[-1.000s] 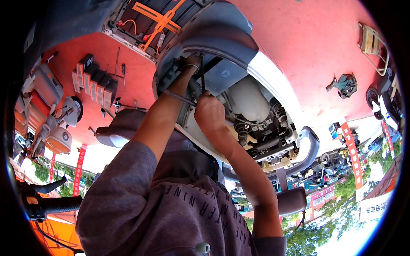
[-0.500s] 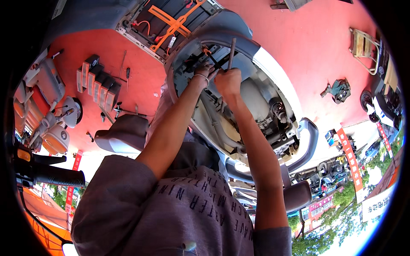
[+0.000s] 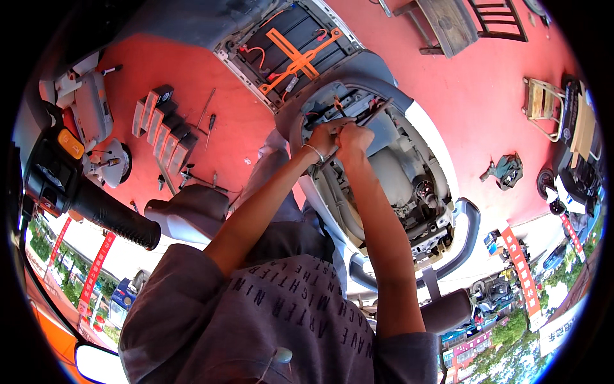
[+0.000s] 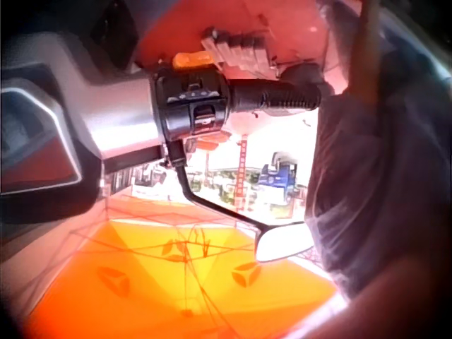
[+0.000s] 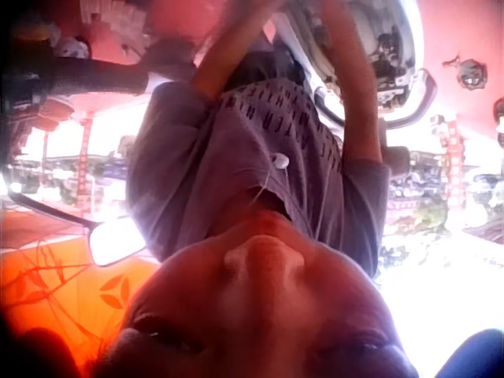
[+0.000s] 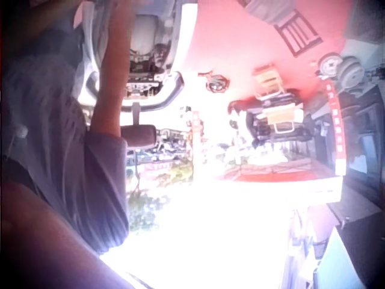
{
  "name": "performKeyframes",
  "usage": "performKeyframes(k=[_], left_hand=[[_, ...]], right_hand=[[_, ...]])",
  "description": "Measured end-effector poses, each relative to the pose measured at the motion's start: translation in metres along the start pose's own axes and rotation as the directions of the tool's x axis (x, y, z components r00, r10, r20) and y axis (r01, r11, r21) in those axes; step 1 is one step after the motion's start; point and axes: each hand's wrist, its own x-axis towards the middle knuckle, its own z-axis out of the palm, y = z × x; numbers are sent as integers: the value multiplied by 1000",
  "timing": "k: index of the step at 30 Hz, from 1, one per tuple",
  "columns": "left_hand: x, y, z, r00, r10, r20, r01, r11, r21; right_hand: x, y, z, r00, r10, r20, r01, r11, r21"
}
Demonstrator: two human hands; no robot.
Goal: The person works on the internal components of a white electric scooter with the seat removed. They use a screwdriver to tighten screws on the battery casing and manipulate orange high-voltage cables and connectors within the chassis. The person also handles a black plastic cover and adjusts wiring near the scooter's frame.
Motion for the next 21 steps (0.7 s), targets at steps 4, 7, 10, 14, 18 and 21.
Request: performKeyframes(k=[4,7,10,14,18,21], left_hand=[[9,-27,17,991,82,-102,-118,899,-422],[-6,-27,26,943,145,-299,-224,942,-250],[-7,-17,56,824,277,-495,-294,955,46],[18,-40,86,701,178,-690,-277,960,-34],[17,-27,60,865,252,-434,-323,941,-98],[34,-37,60,878,299,-375,-195,937,291]], right_hand=[[28,-29,6,985,167,44,-173,952,251],[42,-18,19,984,136,117,-162,955,250],[78,-15,-10,943,86,321,-203,913,354],[93,-2,3,936,173,305,-293,865,408],[91,3,-11,961,124,249,-229,862,453],[8,-22,-24,947,136,292,-188,969,159]])
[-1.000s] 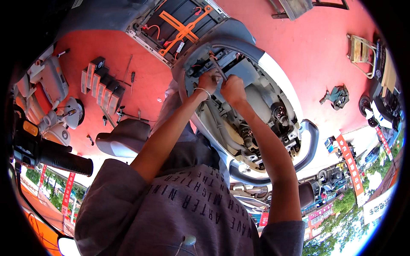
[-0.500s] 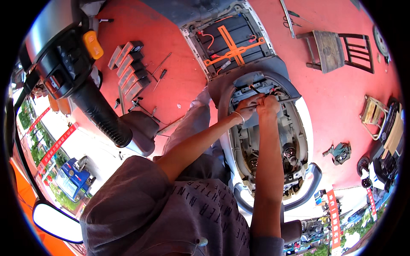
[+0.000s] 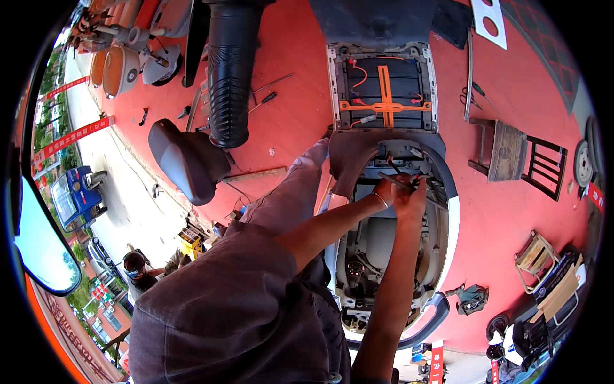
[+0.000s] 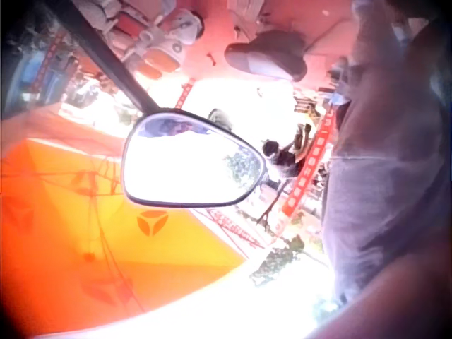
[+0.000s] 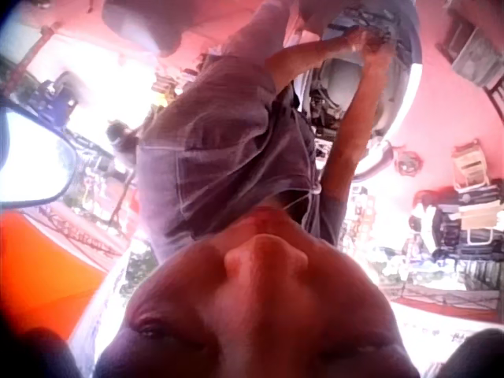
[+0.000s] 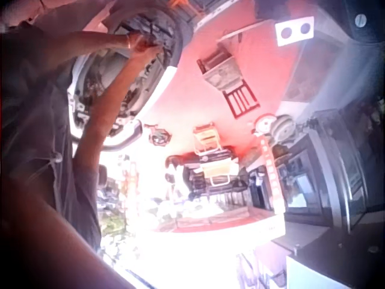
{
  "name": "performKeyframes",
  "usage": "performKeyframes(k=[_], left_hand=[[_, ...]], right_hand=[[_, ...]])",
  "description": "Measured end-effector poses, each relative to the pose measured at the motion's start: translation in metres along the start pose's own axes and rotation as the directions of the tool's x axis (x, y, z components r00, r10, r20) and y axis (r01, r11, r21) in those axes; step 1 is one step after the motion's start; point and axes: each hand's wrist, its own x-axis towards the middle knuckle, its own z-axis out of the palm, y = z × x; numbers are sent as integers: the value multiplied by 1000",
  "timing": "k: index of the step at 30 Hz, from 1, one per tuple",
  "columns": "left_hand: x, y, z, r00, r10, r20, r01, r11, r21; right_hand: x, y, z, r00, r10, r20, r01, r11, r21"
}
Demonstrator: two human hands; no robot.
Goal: The person works on the internal components of a white electric scooter with the seat removed. They use a screwdriver to tighten screws on the battery casing and manipulate orange high-voltage cables and connectors within the chassis. The person also handles a black plastic cover and adjusts wiring near the scooter's frame.
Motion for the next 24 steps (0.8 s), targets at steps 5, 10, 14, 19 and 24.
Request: performKeyframes(k=[5,10,14,19,24], left_hand=[[-14,3,-3,995,95,-39,-90,990,110],[-23,-1,12,989,146,-24,-143,985,95],[-24,-1,5,986,163,-46,-157,981,110],[-21,2,3,959,174,-224,-161,984,74],[-21,-4,0,976,82,-203,-66,994,85]], right_hand=[[-68,-16,-34,339,-616,711,451,-557,-697],[-39,-12,-34,418,-151,896,355,-881,-314],[-31,-18,-26,591,-335,734,269,-775,-571],[-24,-23,-11,928,-364,80,254,460,-851],[-34,-10,-6,959,-253,127,283,874,-396]])
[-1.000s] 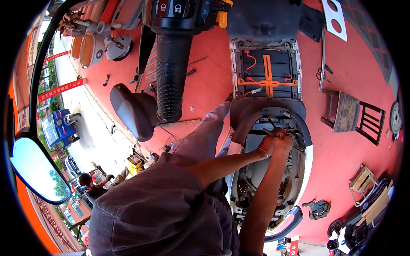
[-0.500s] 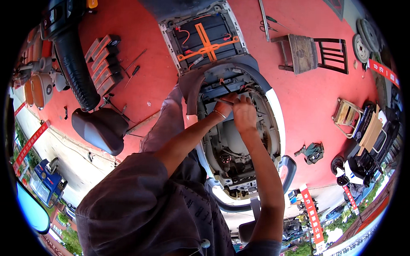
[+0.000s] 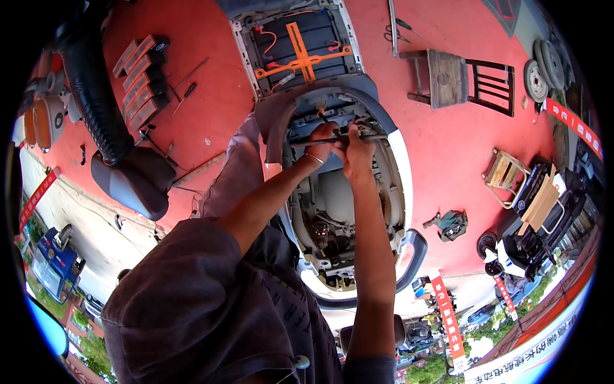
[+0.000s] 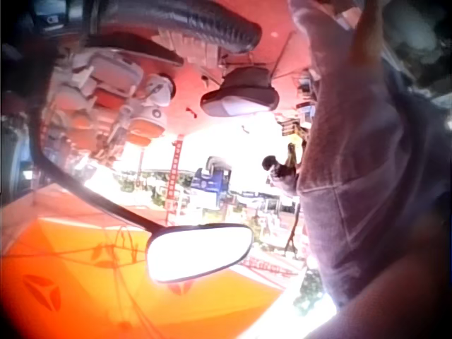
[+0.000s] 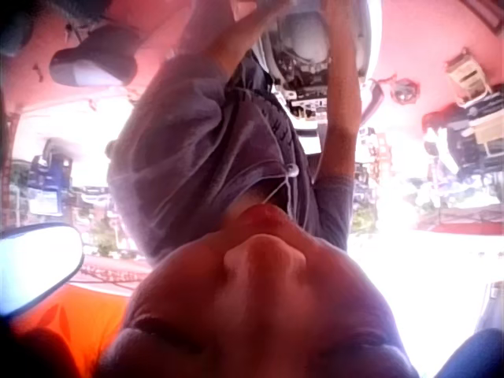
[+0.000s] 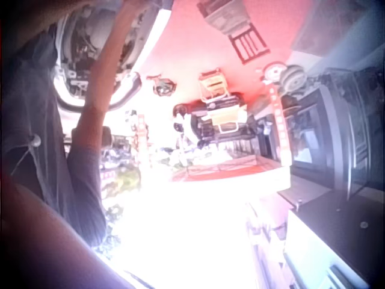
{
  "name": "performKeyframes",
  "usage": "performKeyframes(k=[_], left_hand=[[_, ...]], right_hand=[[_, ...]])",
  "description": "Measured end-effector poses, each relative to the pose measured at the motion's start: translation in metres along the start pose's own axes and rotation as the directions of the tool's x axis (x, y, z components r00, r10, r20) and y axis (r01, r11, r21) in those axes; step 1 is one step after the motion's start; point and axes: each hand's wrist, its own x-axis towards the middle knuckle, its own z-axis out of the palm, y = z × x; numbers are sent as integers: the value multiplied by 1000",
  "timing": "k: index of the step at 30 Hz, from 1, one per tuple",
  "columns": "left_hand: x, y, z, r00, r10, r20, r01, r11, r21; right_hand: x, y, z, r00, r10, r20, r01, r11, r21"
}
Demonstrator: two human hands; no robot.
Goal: The person works on the internal components of a white electric scooter with the seat removed. They use a screwdriver to tighten screws on the battery casing and manipulate orange high-voltage cables and connectors within the chassis. The person also handles a black plastic cover and adjusts wiring near the scooter's frame.
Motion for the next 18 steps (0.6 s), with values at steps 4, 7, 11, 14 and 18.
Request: performKeyframes(k=[4,7,11,14,18], left_hand=[[5,-1,-4,997,54,-53,-55,998,-31],[6,-1,-3,988,93,-124,-102,992,-72],[6,-10,7,992,47,-115,-55,996,-66],[3,-18,12,996,-13,-89,4,994,-106],[4,-15,6,998,-24,-66,13,987,-162]], right_hand=[[-35,-15,-8,845,-508,164,272,146,-951],[-33,-25,-5,367,-545,754,610,-471,-637],[-5,-6,-10,475,-322,819,598,-565,-568],[-3,3,2,721,-394,569,468,-329,-820],[-6,-5,17,971,-163,173,222,357,-907]])
